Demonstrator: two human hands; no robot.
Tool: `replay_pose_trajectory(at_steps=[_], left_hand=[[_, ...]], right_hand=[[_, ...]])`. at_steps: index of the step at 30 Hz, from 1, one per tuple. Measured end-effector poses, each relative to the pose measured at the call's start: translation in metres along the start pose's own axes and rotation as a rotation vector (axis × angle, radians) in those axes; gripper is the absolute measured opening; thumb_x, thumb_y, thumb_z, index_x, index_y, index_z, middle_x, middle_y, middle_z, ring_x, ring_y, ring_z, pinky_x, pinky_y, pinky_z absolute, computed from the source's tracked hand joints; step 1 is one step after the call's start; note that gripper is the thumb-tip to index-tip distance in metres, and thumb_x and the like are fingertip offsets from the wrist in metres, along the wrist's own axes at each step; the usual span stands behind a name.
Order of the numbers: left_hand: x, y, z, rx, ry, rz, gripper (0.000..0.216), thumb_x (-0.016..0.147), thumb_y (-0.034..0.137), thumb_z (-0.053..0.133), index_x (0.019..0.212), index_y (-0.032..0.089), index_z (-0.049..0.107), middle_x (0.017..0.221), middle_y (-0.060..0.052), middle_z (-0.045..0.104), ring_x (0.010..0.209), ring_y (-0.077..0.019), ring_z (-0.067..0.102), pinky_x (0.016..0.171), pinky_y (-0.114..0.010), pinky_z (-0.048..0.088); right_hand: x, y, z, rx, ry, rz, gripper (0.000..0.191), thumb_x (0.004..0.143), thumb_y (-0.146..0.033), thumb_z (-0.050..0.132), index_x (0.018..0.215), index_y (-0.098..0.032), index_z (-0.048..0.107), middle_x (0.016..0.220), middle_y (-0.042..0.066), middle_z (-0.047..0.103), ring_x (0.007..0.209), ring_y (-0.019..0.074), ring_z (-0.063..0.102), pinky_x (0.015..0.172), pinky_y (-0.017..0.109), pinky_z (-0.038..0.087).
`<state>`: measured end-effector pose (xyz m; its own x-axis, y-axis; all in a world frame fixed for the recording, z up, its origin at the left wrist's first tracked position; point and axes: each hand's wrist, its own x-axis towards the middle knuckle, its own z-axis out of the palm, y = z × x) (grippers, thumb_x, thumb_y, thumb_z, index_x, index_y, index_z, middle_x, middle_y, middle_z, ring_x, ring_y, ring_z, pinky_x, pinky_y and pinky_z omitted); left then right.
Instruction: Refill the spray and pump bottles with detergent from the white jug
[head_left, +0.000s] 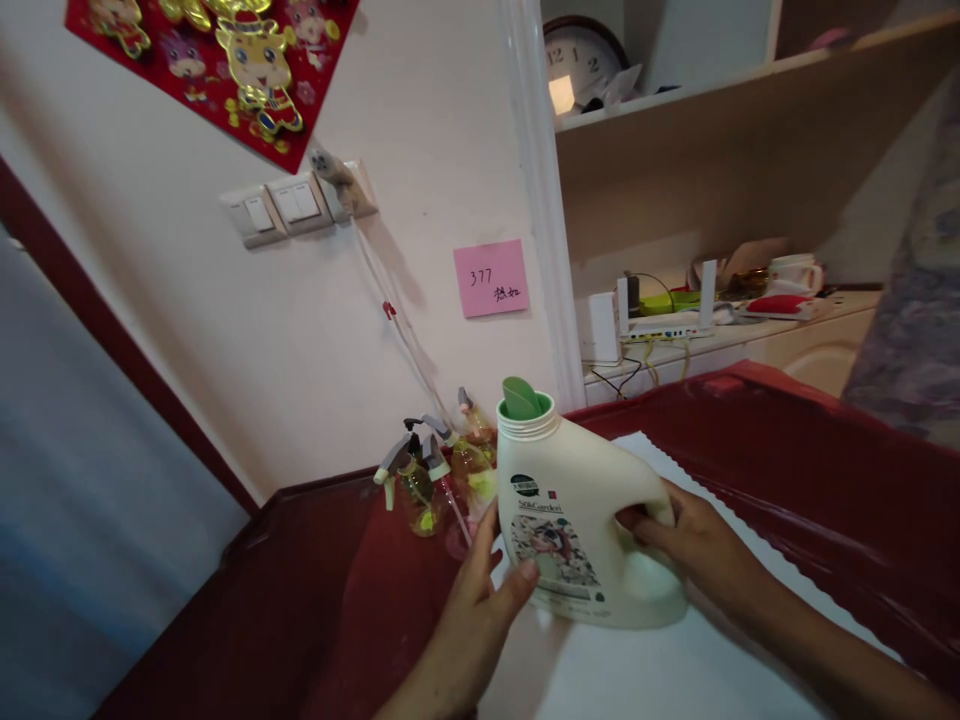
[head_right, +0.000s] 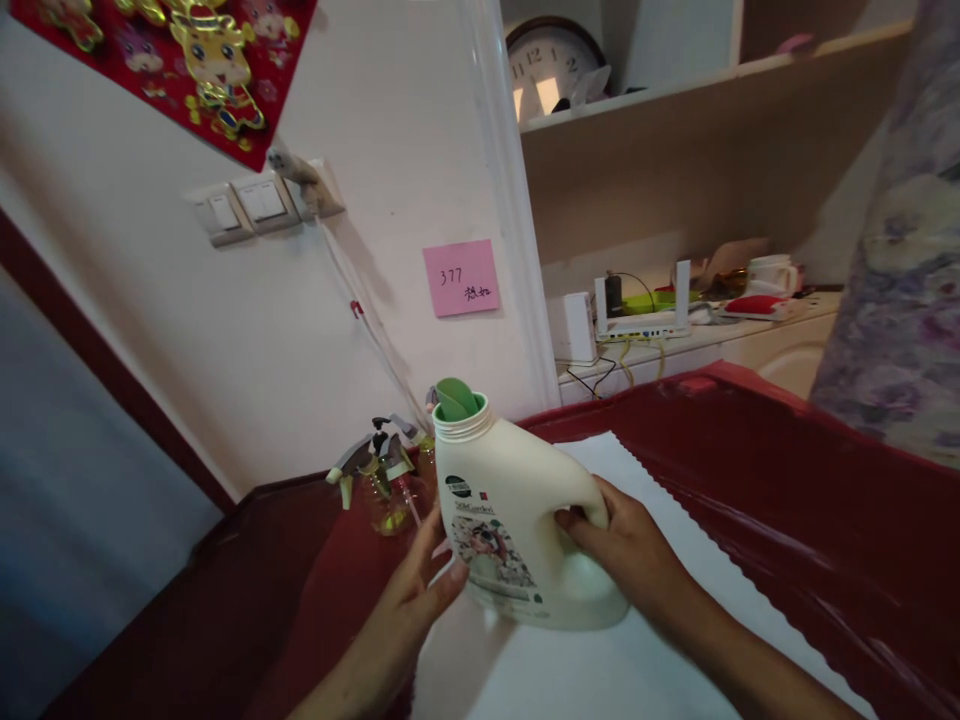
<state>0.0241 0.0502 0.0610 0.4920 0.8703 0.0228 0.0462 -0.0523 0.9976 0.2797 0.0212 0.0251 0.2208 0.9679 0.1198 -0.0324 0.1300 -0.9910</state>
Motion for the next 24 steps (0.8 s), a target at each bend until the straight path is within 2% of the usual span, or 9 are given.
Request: replay_pose_trajectory(at_steps=[4, 9, 15, 21, 24], left_hand=[[-0.003, -0.014, 0.002, -0.019, -0.006, 0.007, 0.092, 0.081, 0.057, 0.074, 0.158, 0.033, 0.028, 0.164, -0.005, 0.037, 0.152, -0.0322, 0.030, 0.125, -0.050, 0.023], [-0.005, -0.017, 0.002, -0.038, -0.006, 0.031, 0.093, 0.079, 0.057, 0.075, 0.155, 0.027, 0.032, 0.160, -0.010, 0.042, 0.145, -0.0322, 0.040, 0.120, -0.048, 0.032], [-0.002, -0.022, -0.008, 0.082, 0.141, 0.021, 0.078, 0.079, 0.054, 0.072, 0.144, 0.019, 0.046, 0.157, -0.017, 0.044, 0.144, -0.0357, 0.039, 0.117, -0.052, 0.031], [-0.005, -0.022, 0.001, -0.020, 0.084, 0.032, 0.067, 0.079, 0.041, 0.073, 0.139, 0.021, 0.052, 0.141, -0.015, 0.060, 0.127, -0.0341, 0.056, 0.107, -0.050, 0.043], [-0.007, -0.025, 0.005, -0.085, 0.095, 0.045, 0.068, 0.076, 0.038, 0.076, 0.138, 0.021, 0.054, 0.140, -0.014, 0.061, 0.123, -0.0350, 0.059, 0.105, -0.051, 0.046]], right_hand=[[0.000, 0.016, 0.002, -0.024, 0.073, 0.034, 0.054, 0.079, -0.059, 0.074, 0.118, -0.022, 0.066, 0.104, 0.008, 0.076, 0.089, 0.0301, 0.070, 0.075, 0.040, 0.056], [-0.006, 0.019, 0.002, -0.093, 0.119, 0.096, 0.064, 0.075, -0.069, 0.072, 0.115, -0.020, 0.065, 0.099, 0.008, 0.076, 0.087, 0.0309, 0.070, 0.074, 0.040, 0.055], [-0.009, 0.026, 0.000, -0.128, 0.172, 0.128, 0.068, 0.071, -0.072, 0.073, 0.115, -0.021, 0.065, 0.095, 0.006, 0.077, 0.085, 0.0288, 0.069, 0.071, 0.035, 0.054], [-0.011, 0.029, 0.002, -0.152, 0.248, 0.118, 0.067, 0.070, -0.072, 0.073, 0.110, -0.020, 0.067, 0.092, 0.006, 0.077, 0.079, 0.0268, 0.069, 0.065, 0.032, 0.054], [-0.008, 0.042, -0.001, -0.198, 0.335, 0.102, 0.063, 0.069, -0.070, 0.076, 0.107, -0.019, 0.069, 0.086, 0.005, 0.077, 0.074, 0.0264, 0.069, 0.059, 0.030, 0.054]])
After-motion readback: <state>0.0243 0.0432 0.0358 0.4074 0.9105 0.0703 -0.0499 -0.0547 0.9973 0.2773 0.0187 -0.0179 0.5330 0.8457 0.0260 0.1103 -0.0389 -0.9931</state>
